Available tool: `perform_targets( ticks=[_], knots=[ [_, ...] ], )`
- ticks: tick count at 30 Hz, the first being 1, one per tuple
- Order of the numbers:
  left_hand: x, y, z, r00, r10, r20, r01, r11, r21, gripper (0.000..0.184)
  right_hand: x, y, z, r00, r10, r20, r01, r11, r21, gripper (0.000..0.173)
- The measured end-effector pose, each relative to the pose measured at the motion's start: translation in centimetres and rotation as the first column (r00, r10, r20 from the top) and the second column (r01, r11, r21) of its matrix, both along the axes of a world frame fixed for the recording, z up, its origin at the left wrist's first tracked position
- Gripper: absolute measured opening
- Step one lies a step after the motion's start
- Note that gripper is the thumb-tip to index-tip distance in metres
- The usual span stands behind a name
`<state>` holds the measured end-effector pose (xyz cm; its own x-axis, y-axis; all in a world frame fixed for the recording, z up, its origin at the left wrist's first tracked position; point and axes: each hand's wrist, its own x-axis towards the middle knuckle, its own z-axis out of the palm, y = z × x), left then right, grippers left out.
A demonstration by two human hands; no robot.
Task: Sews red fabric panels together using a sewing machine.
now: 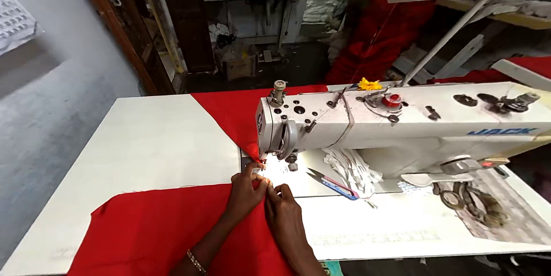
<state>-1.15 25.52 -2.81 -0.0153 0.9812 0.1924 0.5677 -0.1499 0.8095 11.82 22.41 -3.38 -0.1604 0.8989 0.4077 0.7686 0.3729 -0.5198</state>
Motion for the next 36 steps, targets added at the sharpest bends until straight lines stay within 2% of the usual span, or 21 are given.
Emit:
perform_targets(
  ticks=[2,4,8,10,13,14,16,19,22,31,34,36],
  knots=[
    [-0.3,0.1,0.2,1.0,-0.006,0.021,0.006,1.0,0.0,0.039,-0.2,0.8,-0.1,1.0,0.007,-0.019,-0.006,1.0,0.01,0.013],
    [-0.1,0.1,0.0,0.998,0.047,0.045,-0.048,0.999,0.011,0.038,-0.4,0.9,-0.2,1.0,0.003,-0.023,-0.002,1.0,0.013,0.016],
    [0.5,0.9,-0.5,0.991,0.129,0.029,-0.13,0.99,0.05,0.047,-0.2,0.5,-0.5,1.0,-0.014,-0.023,0.015,0.998,0.057,0.023],
    [0.7,1.0,-0.8,0.983,0.166,-0.083,-0.154,0.98,0.129,0.044,-0.1,0.6,-0.6,1.0,-0.019,-0.002,0.019,0.999,0.048,0.022],
    [0.4,-0.3,-0.1,0.912,0.144,-0.385,-0.066,0.976,0.208,0.026,-0.3,1.9,-0.3,1.0,-0.015,0.027,0.015,1.0,-0.006,0.014],
    [0.2,-1.1,0.1,0.872,0.101,-0.48,-0.013,0.983,0.183,0.028,-0.4,2.5,0.0,0.999,-0.013,0.037,0.014,0.999,-0.037,0.011],
    [-0.4,-2.7,0.1,0.828,-0.008,-0.561,0.072,0.993,0.093,0.039,-0.7,3.3,0.5,0.998,-0.009,0.06,0.015,0.995,-0.096,0.011],
    [-1.4,-3.3,-0.4,0.819,-0.097,-0.566,0.114,0.993,-0.006,0.049,-0.9,3.4,0.4,0.997,-0.01,0.075,0.017,0.996,-0.083,0.01],
    [-1.4,-3.1,0.1,0.827,-0.123,-0.549,0.113,0.992,-0.052,0.05,-0.9,3.5,0.3,0.998,-0.014,0.067,0.02,0.996,-0.09,0.012],
    [-2.6,-1.7,-0.2,0.809,-0.176,-0.561,0.194,0.981,-0.028,0.045,-1.2,3.0,0.5,0.996,-0.02,0.083,0.029,0.994,-0.105,0.011],
    [-3.2,-0.8,0.0,0.807,-0.215,-0.549,0.229,0.972,-0.045,0.043,-0.3,1.7,0.6,0.997,0.045,0.066,-0.04,0.996,-0.075,0.014],
    [-3.5,-0.5,0.0,0.845,-0.215,-0.489,0.237,0.971,-0.018,0.039,1.9,1.6,1.4,0.991,0.131,0.021,-0.125,0.979,-0.162,0.02]
  ],
)
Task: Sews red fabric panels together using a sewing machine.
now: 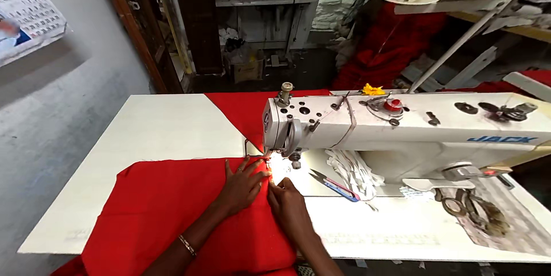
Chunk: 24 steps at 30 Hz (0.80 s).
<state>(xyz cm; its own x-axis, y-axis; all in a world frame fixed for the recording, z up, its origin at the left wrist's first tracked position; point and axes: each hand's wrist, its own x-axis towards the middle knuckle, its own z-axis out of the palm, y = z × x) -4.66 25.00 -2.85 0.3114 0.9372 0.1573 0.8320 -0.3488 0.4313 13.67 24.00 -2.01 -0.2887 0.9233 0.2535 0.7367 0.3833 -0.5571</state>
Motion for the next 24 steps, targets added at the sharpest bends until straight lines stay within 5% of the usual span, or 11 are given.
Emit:
perform_targets(
  ticks=[6,8,11,14,17,21,24],
  knots=[
    [-1.9,7.6,1.1,0.927,0.005,0.376,-0.08,0.98,0.184,0.023,7.3,1.2,-0.2,0.975,-0.168,0.149,0.149,0.981,0.128,0.033],
    [-1.6,11.5,1.6,0.934,0.038,0.356,-0.065,0.996,0.066,0.024,7.7,1.8,-0.8,0.972,-0.115,0.205,0.071,0.975,0.21,0.031],
    [0.2,14.2,2.3,0.98,0.141,0.138,-0.125,0.985,-0.119,0.049,8.9,4.4,-1.8,0.944,-0.09,0.317,-0.017,0.947,0.319,0.025],
    [1.1,14.3,1.6,0.974,0.17,0.149,-0.168,0.986,-0.02,0.033,7.9,6.6,-0.6,0.898,-0.106,0.427,-0.079,0.915,0.395,0.014],
    [0.7,13.4,1.1,0.963,0.107,0.248,-0.141,0.982,0.127,0.022,4.9,8.4,1.2,0.905,0.021,0.426,-0.142,0.957,0.255,0.014],
    [0.0,10.2,5.3,0.958,0.05,0.282,-0.06,0.998,0.028,0.028,3.0,11.4,0.3,0.89,0.23,0.394,-0.28,0.957,0.074,0.026],
    [-0.1,12.9,2.4,0.956,-0.032,0.29,0.007,0.996,0.088,0.018,2.7,12.0,0.4,0.89,0.264,0.371,-0.235,0.964,-0.122,0.03]
  ],
)
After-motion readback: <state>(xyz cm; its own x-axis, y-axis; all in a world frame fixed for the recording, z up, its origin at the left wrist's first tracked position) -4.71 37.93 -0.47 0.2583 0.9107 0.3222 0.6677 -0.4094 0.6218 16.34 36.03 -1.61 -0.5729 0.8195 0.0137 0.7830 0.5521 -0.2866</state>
